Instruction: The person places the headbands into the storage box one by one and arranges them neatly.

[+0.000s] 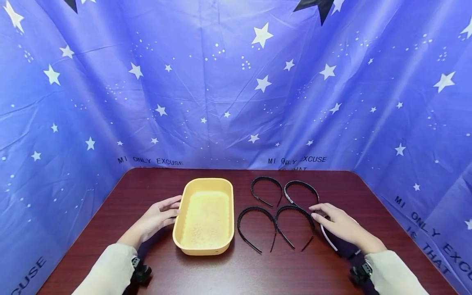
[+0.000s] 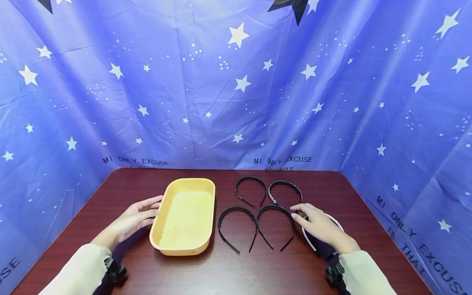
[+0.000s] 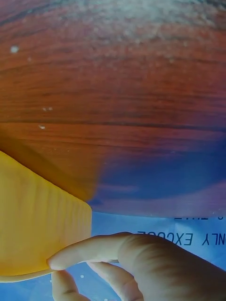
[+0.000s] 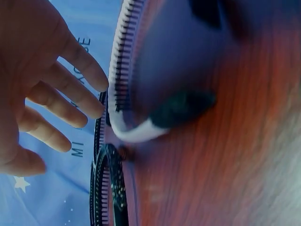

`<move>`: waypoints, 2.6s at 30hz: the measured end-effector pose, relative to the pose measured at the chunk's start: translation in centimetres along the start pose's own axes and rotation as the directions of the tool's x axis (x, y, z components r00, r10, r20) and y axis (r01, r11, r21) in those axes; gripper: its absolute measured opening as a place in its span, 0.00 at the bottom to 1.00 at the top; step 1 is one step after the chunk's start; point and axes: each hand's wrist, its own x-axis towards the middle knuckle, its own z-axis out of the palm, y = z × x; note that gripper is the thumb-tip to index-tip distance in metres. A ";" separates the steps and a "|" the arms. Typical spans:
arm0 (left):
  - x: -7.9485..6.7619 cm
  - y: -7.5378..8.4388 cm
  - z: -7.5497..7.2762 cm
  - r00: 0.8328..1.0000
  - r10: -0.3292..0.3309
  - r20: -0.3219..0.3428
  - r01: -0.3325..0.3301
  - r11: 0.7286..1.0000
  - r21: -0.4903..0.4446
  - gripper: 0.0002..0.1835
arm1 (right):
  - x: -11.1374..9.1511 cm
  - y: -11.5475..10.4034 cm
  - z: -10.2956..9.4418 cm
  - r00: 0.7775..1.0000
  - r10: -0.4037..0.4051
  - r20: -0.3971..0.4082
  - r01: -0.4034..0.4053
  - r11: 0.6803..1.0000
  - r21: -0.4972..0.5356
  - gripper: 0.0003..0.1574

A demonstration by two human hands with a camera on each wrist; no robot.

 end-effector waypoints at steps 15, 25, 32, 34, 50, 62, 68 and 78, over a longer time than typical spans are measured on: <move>0.6 -0.4 0.1 1.000 -0.009 -0.007 0.009 1.000 -0.027 0.34 | 2.5 -1.7 2.7 0.989 -0.137 0.052 0.131 0.986 0.104 0.14; 0.3 -0.5 0.1 1.000 -0.017 -0.017 0.017 1.000 -0.009 0.35 | 4.5 -3.6 4.0 0.983 -0.153 0.100 0.141 0.983 0.116 0.12; 0.3 -0.4 0.2 1.000 -0.011 -0.014 0.011 1.000 -0.015 0.36 | 5.3 -4.0 4.9 0.982 -0.160 0.102 0.146 0.981 0.128 0.11; 0.3 -0.3 0.2 1.000 -0.009 -0.016 0.009 1.000 -0.018 0.36 | 5.6 -4.2 5.1 0.982 -0.157 0.102 0.142 0.980 0.142 0.11; 0.4 -0.4 0.2 1.000 -0.009 -0.006 0.008 1.000 -0.016 0.36 | 9.0 -5.8 6.7 0.984 -0.129 0.126 0.111 0.984 0.143 0.09; 0.2 -0.4 0.2 1.000 -0.013 -0.009 0.013 1.000 -0.014 0.36 | 10.0 -6.4 7.3 0.975 -0.138 0.176 0.124 0.988 0.087 0.09; 0.1 -0.4 0.1 1.000 -0.016 -0.014 0.016 1.000 -0.014 0.36 | 10.4 -6.5 7.6 0.971 -0.118 0.207 0.107 0.992 0.063 0.10; 0.0 -0.3 0.2 1.000 -0.015 -0.014 0.015 1.000 -0.012 0.36 | 10.6 -6.8 7.9 0.970 -0.119 0.211 0.119 0.993 0.016 0.10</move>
